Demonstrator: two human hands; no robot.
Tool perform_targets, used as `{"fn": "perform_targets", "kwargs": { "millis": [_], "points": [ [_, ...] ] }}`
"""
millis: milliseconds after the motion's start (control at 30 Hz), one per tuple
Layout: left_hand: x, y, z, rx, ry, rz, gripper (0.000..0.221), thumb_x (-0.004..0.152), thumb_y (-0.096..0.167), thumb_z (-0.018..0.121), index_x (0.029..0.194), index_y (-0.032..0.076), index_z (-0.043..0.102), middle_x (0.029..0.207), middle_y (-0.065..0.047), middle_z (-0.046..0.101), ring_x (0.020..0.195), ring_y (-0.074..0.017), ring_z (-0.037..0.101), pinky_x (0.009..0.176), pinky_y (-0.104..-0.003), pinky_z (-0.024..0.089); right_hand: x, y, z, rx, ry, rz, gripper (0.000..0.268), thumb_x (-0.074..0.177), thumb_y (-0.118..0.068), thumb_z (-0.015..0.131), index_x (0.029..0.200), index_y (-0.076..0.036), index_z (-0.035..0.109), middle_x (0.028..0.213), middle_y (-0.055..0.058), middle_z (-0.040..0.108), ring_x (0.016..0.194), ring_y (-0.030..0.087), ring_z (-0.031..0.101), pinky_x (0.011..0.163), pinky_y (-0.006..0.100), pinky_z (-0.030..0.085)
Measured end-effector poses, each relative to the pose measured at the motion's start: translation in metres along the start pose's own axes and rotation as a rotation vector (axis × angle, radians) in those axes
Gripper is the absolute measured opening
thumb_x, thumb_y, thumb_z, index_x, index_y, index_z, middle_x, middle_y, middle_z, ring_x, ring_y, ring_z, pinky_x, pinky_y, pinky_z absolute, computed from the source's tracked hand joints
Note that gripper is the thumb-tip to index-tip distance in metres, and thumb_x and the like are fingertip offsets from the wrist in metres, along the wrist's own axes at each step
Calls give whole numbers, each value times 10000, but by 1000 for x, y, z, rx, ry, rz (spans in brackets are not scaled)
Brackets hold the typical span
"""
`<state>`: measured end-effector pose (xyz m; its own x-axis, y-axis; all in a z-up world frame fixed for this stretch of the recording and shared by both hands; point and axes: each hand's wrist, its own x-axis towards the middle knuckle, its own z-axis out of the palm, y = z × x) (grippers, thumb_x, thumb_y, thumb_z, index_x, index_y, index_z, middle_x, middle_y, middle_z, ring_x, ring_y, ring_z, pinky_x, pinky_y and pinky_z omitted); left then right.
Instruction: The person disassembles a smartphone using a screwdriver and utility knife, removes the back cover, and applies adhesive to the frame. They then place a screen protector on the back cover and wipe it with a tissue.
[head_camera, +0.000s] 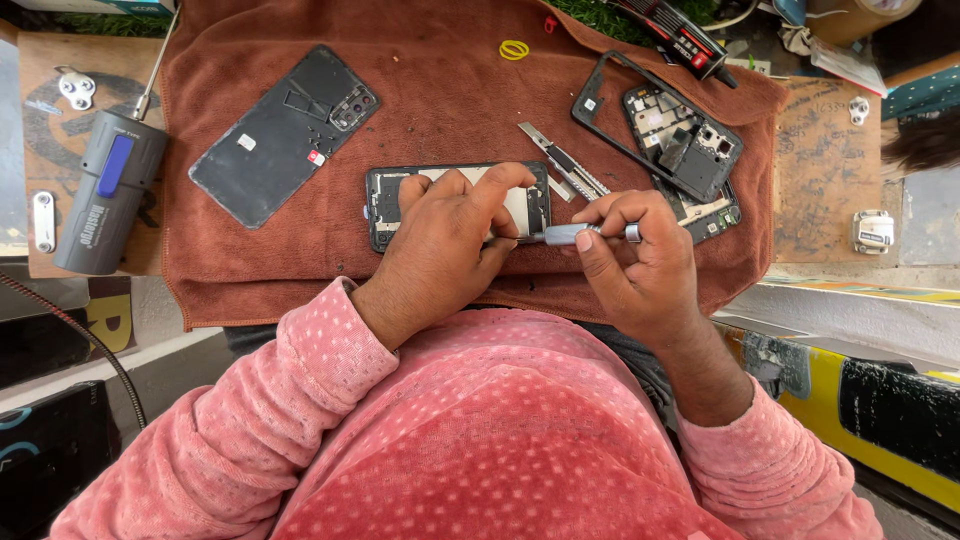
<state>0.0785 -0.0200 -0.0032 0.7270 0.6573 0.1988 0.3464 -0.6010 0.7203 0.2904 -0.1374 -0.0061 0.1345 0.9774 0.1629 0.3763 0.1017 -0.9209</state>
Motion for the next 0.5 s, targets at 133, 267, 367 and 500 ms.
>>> {"fn": "perform_targets", "kwargs": {
  "millis": [133, 267, 367, 500],
  "points": [
    [-1, 5, 4, -21, 18, 49, 580, 844, 91, 757, 1356, 203, 510, 842, 110, 714, 893, -183, 623, 858, -433, 368, 2, -8, -10, -76, -83, -72, 201, 1017, 26, 630, 1083, -17, 445, 1193, 173, 646, 987, 100, 668, 781, 227, 600],
    [3, 8, 12, -46, 0, 74, 619, 836, 102, 767, 1381, 203, 493, 882, 110, 726, 911, -195, 603, 842, -435, 347, 6, -27, -20, -312, -92, -230, 221, 987, 10, 698, 1043, -14, 485, 1110, 157, 660, 953, 202, 692, 783, 307, 565],
    [7, 10, 18, -62, -20, 95, 661, 830, 84, 754, 1416, 204, 476, 932, 115, 737, 928, -187, 592, 840, -431, 332, 11, -40, -22, -433, -118, -316, 215, 967, 8, 717, 1011, -10, 507, 1075, 166, 656, 962, 295, 700, 803, 361, 561],
    [7, 8, 20, -48, -25, 101, 680, 829, 47, 723, 1438, 226, 477, 999, 123, 748, 947, -169, 592, 875, -412, 337, 19, -49, -21, -410, -186, -197, 191, 946, 1, 714, 995, 5, 530, 1041, 181, 661, 852, 285, 680, 724, 354, 550]
  ]
}}
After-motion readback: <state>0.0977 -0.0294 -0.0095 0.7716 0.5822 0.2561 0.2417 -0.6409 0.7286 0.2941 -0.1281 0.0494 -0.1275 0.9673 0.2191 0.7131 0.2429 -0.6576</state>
